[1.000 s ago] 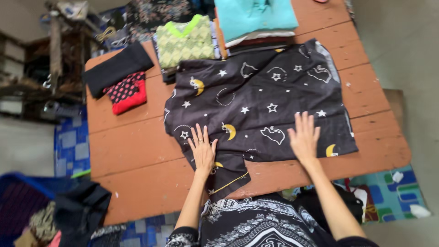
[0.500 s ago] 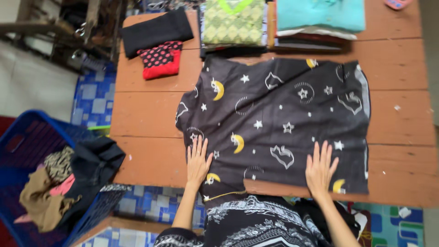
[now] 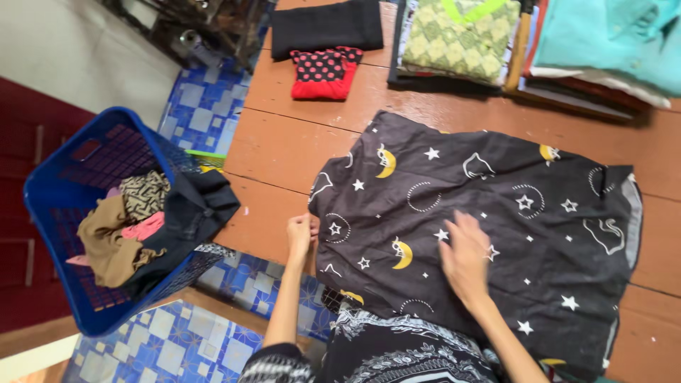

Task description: The person folds a black patterned short-sleeve shirt and a pink t-shirt on a wooden table. They button the shirt, smooth and fold it into a compact rectangle, then place it on a stack. Next, they fold the pink t-shirt similarly and set it aside. The person then picks up a patterned garment from a blue basket and begins to unfold it.

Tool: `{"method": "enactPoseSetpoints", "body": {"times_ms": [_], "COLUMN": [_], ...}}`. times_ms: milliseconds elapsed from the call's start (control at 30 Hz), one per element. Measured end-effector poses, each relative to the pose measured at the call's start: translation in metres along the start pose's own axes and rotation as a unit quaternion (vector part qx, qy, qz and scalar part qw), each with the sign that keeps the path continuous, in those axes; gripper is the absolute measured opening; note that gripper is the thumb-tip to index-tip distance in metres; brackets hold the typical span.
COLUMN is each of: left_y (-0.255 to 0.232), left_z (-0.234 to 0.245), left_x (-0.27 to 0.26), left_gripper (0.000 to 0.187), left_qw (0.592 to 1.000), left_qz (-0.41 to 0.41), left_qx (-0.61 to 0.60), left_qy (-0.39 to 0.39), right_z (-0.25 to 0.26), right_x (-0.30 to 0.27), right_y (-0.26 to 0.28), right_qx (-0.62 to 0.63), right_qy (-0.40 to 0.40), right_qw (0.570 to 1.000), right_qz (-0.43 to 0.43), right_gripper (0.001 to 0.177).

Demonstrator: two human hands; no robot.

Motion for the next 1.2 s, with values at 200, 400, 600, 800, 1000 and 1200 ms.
{"method": "enactPoseSetpoints", "body": {"times_ms": [200, 400, 600, 800, 1000, 1200], "left_y": [0.004, -0.049, -0.104, -0.203, -0.221, -0.174], "left_z": [-0.019, -0.044, -0.018, -0.001, -0.003, -0.011], "left_x": [0.045, 0.005, -0.013, -0.018, 0.000, 0.044], "left_gripper": [0.029, 0.019, 0.023, 0.022, 0.029, 0.035], "left_qw": [0.983, 0.942, 0.934, 0.882, 0.907, 0.908], "left_qz": [0.110, 0.070, -0.022, -0.275, -0.328, -0.319], "left_qx": [-0.131, -0.233, -0.104, 0.065, 0.161, 0.265], "left_qy": [0.062, 0.232, 0.341, 0.377, 0.210, 0.054], "right_z": [-0.119, -0.206, -0.221, -0.177, -0.149, -0.170], "right_x": [0.119, 0.184, 0.204, 0.220, 0.223, 0.202], "right_y": [0.076, 0.078, 0.046, 0.044, 0.046, 0.058], "right_qx": [-0.009, -0.060, -0.020, 0.046, -0.054, -0.086], "right_qy": [0.124, 0.157, 0.296, 0.302, 0.240, 0.205], "right_qw": [0.972, 0.949, 0.932, 0.928, 0.934, 0.941], "right_qz": [0.200, 0.268, 0.209, 0.214, 0.260, 0.255], "right_gripper": [0.047, 0.058, 0.059, 0.036, 0.036, 0.028]}}
Point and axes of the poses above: each hand's wrist, its own x-axis towards the middle knuckle, its own z-axis out of the back of the hand, y = z × x, the point moved 6 cm from there along x, towards the middle knuckle, and after that the axes turned 1 degree about x, right-handed, at the moved point
